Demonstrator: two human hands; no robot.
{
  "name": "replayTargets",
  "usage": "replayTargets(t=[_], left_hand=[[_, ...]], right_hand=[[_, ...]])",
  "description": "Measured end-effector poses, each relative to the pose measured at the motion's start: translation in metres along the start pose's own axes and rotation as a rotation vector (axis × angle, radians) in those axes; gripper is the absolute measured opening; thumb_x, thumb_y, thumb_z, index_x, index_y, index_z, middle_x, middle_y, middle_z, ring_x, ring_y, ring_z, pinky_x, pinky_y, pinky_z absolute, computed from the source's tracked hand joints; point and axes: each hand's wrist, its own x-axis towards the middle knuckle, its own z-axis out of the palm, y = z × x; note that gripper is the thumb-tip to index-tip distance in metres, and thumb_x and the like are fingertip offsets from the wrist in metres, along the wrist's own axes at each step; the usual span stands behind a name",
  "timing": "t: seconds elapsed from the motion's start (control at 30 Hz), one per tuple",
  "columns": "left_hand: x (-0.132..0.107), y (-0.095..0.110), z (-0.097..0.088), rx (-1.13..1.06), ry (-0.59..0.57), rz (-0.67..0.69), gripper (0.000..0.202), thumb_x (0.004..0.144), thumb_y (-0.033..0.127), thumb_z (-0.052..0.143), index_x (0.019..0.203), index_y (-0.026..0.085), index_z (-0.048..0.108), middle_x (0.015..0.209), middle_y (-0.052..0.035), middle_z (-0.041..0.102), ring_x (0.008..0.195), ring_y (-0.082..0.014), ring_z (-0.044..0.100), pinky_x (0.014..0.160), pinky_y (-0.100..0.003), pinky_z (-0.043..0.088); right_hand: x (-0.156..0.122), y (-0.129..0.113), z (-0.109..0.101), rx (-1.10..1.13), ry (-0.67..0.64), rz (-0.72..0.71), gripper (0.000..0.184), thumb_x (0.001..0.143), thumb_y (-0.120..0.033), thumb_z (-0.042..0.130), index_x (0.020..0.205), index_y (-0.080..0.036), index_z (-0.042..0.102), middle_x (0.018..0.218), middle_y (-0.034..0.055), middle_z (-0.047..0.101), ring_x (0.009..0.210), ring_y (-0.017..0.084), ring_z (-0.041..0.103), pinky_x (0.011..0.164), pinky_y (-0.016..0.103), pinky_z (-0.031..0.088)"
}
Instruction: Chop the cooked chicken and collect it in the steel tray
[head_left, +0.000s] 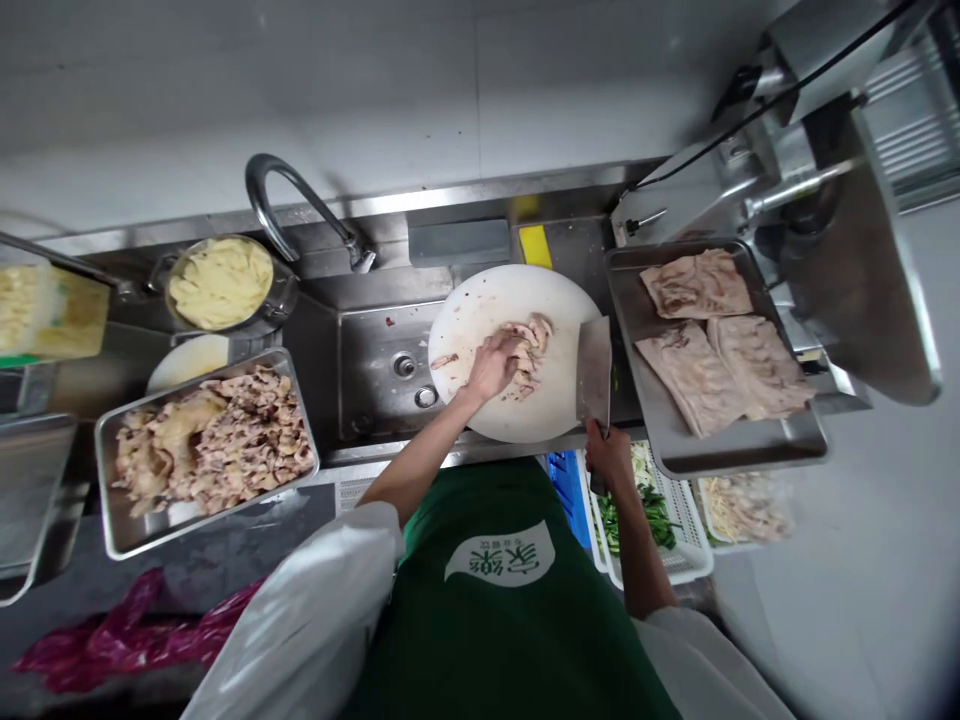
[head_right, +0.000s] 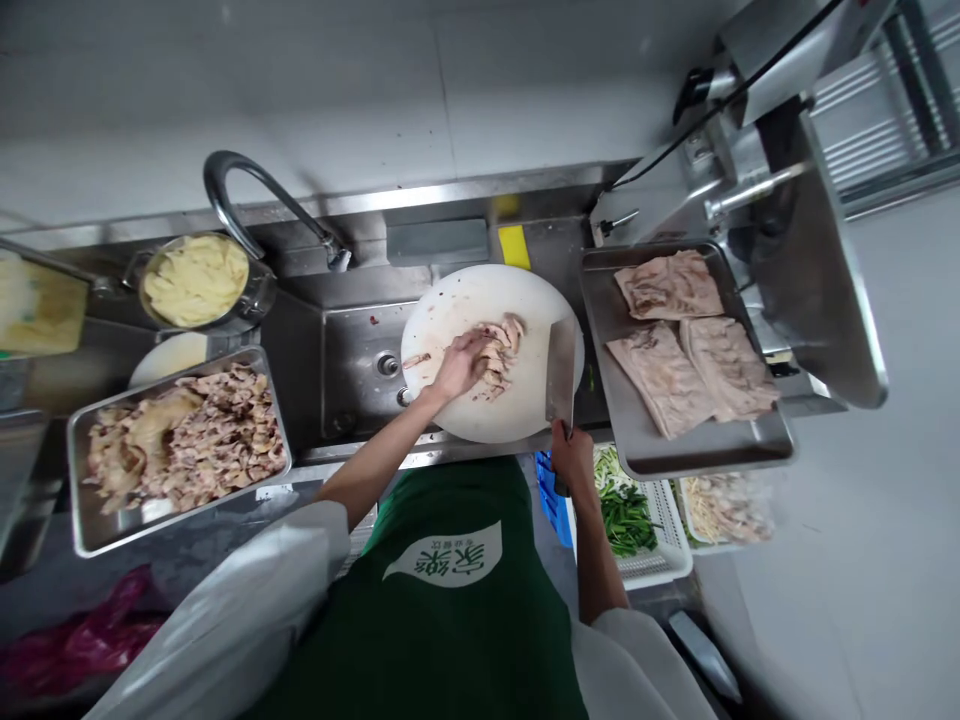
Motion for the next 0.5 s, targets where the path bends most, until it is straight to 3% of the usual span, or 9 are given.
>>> replayTargets(t=[0.1,0.27,0.33,0.43,0.5], left_hand=[[0.019,-0.005,0.008,-0.059,-0.060,-0.002,0.048,0.082,0.011,0.058,0.129,0.015,0.064,0.134,-0.0140,0.058,0.124,-0.0294,0.053,0.112,-0.046,0.042],[0.032,-0.022,0.000,-0.132,-0.190,0.056,0.047,0.076,0.014,0.068,0.122,0.018,0.068,0.134,-0.0121,0.060,0.127,-0.0309,0.054,0.115,-0.049,0.041],[0.035,-0.026,-0.005,-0.247,-0.287,0.062,0.051,0.077,0.014,0.066,0.127,0.020,0.066,0.136,-0.0107,0.061,0.125,-0.0290,0.057,0.111,-0.047,0.044],[0.040,-0.033,-0.010,-0.500,-0.449,-0.017,0.050,0.078,0.018,0.063,0.129,0.018,0.066,0.129,-0.0109,0.067,0.109,-0.0243,0.066,0.098,-0.042,0.054],[0.043,-0.038,-0.011,-0.574,-0.443,-0.075,0.048,0.075,0.019,0.065,0.122,0.014,0.069,0.123,-0.0116,0.069,0.101,-0.0227,0.068,0.093,-0.039,0.056]], right_hand=[[-0.001,0.007,0.000,0.007,-0.011,0.030,0.045,0.090,-0.055,0.048,0.059,-0.022,0.051,0.041,-0.0003,0.050,0.036,0.015,0.052,0.041,0.025,0.036],[0.005,0.014,0.000,-0.048,0.001,0.013,0.043,0.090,-0.052,0.047,0.060,-0.021,0.053,0.044,0.0015,0.052,0.041,0.015,0.055,0.045,0.024,0.036],[0.008,0.015,-0.001,-0.075,0.002,-0.002,0.042,0.090,-0.052,0.047,0.061,-0.021,0.055,0.045,0.0023,0.054,0.043,0.015,0.055,0.047,0.024,0.035],[0.010,0.012,-0.002,-0.080,-0.004,-0.024,0.044,0.090,-0.052,0.047,0.060,-0.021,0.054,0.045,0.0026,0.054,0.042,0.015,0.055,0.047,0.024,0.035],[0.011,0.008,-0.002,-0.068,-0.016,-0.035,0.045,0.091,-0.052,0.046,0.060,-0.021,0.055,0.044,0.0025,0.054,0.042,0.015,0.055,0.047,0.024,0.035]])
